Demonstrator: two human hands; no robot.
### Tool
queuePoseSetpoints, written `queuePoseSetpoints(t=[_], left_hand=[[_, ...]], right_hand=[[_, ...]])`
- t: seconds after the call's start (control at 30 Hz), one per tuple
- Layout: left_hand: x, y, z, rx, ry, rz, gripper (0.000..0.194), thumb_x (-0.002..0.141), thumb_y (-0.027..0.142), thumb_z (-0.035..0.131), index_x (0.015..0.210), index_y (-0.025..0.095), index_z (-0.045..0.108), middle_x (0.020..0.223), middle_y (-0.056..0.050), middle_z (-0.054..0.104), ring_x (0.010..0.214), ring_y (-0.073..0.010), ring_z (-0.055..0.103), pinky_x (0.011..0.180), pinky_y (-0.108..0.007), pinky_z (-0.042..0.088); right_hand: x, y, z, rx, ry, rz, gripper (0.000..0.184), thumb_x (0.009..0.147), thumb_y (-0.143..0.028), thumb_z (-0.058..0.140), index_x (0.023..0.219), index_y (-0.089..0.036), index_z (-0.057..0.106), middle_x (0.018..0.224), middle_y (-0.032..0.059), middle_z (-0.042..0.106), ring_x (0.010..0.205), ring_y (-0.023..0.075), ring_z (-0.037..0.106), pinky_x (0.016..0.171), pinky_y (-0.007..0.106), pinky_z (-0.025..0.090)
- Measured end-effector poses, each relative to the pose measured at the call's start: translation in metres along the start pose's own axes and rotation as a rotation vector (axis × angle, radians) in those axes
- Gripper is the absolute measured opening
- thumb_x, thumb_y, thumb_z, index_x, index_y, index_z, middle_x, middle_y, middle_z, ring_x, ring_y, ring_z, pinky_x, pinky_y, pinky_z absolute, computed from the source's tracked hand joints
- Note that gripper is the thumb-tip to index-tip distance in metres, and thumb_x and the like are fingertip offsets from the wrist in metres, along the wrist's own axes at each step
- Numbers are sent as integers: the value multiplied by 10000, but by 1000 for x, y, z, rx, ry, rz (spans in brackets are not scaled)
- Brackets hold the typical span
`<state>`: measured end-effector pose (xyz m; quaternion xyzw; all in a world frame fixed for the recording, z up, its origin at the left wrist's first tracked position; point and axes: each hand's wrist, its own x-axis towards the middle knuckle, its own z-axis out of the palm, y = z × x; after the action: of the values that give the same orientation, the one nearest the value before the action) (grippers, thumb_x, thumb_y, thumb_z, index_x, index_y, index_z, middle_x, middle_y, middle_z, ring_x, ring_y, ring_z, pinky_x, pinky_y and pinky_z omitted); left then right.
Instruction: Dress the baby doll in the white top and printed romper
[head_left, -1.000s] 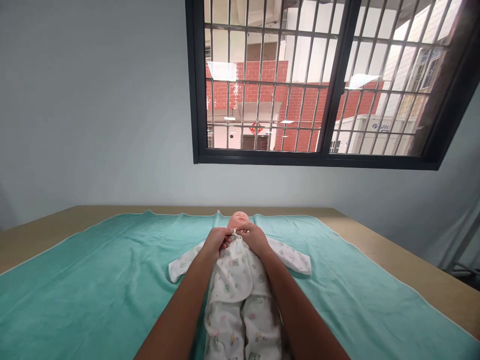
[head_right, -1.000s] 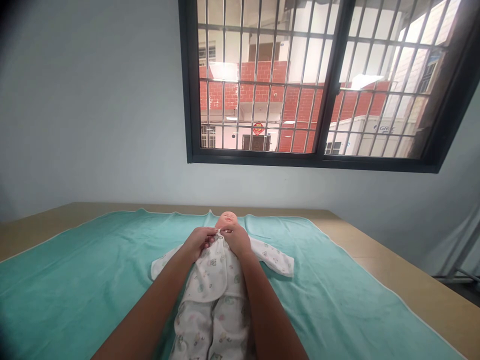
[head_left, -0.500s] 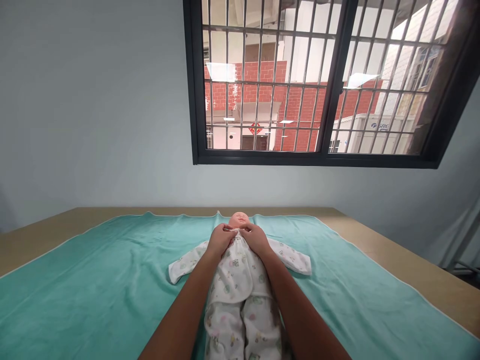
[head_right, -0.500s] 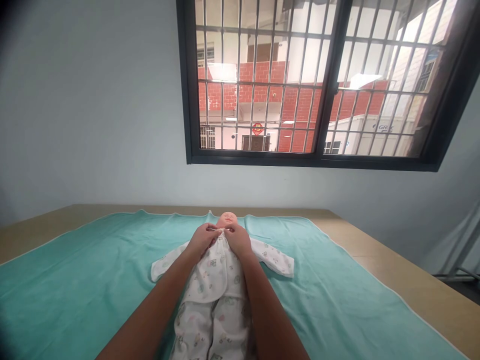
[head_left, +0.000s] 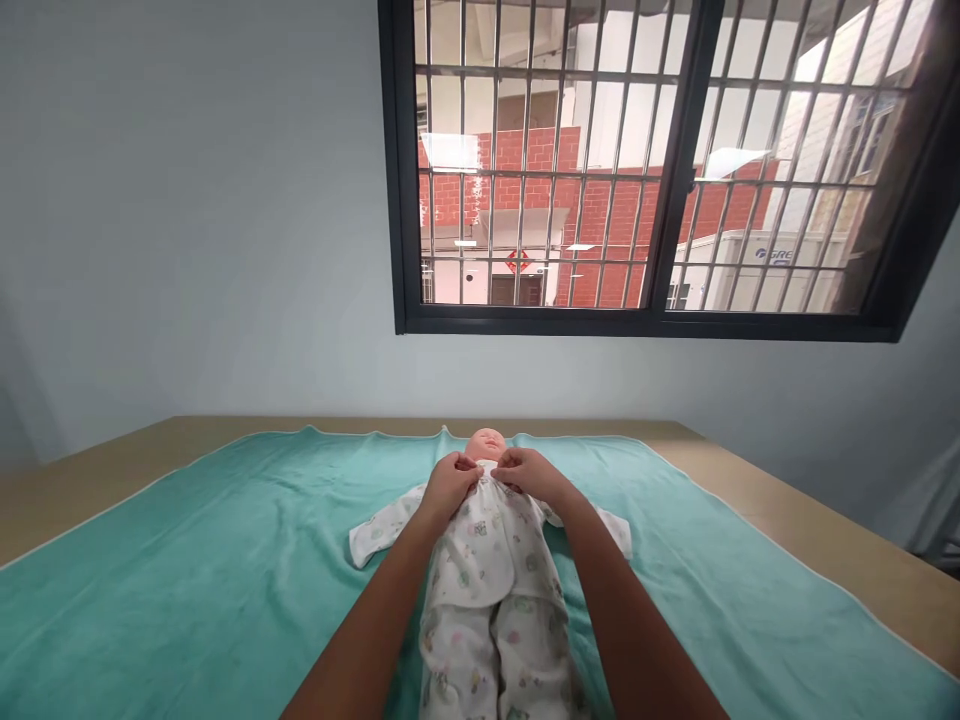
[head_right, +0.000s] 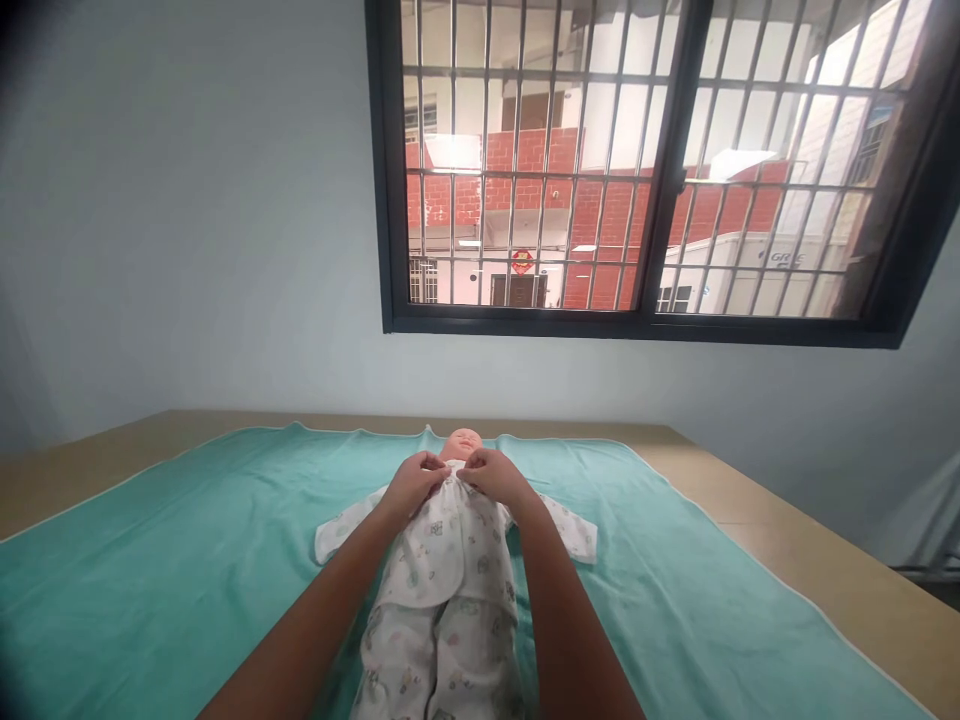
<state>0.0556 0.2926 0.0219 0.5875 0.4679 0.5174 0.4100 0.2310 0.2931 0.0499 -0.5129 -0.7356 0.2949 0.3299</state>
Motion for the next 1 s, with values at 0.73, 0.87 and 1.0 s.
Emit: queuePoseSetpoints(t=[0.73, 0.87, 1.0], left_hand=[[-27, 31, -24, 136, -249, -25, 256, 603, 364, 751, 721, 158, 655, 604, 28, 539, 493, -81, 385, 461, -205, 251], [-26, 31, -20, 67, -247, -40, 253, 645, 392, 714, 671, 158, 624, 515, 57, 443, 460, -71, 327, 449, -212, 210], [-29, 36, -16, -20, -242, -47, 251, 682, 405, 681, 701, 164, 610, 571, 36, 507, 505, -85, 393, 472, -212, 259]], right_hand=[[2, -14, 14, -13, 9, 42, 195, 605, -219, 588, 437, -182, 497, 464, -21, 490, 525, 111, 434, 496, 249, 263], [4, -7, 11, 161, -45, 99, 143, 649, -256, 549, 532, -174, 548, 526, -10, 551, 491, 95, 448, 479, 229, 316], [3, -2, 9, 337, -58, 129, 155, 687, -304, 552, 613, -168, 544, 593, 9, 583, 487, 82, 446, 466, 212, 335]])
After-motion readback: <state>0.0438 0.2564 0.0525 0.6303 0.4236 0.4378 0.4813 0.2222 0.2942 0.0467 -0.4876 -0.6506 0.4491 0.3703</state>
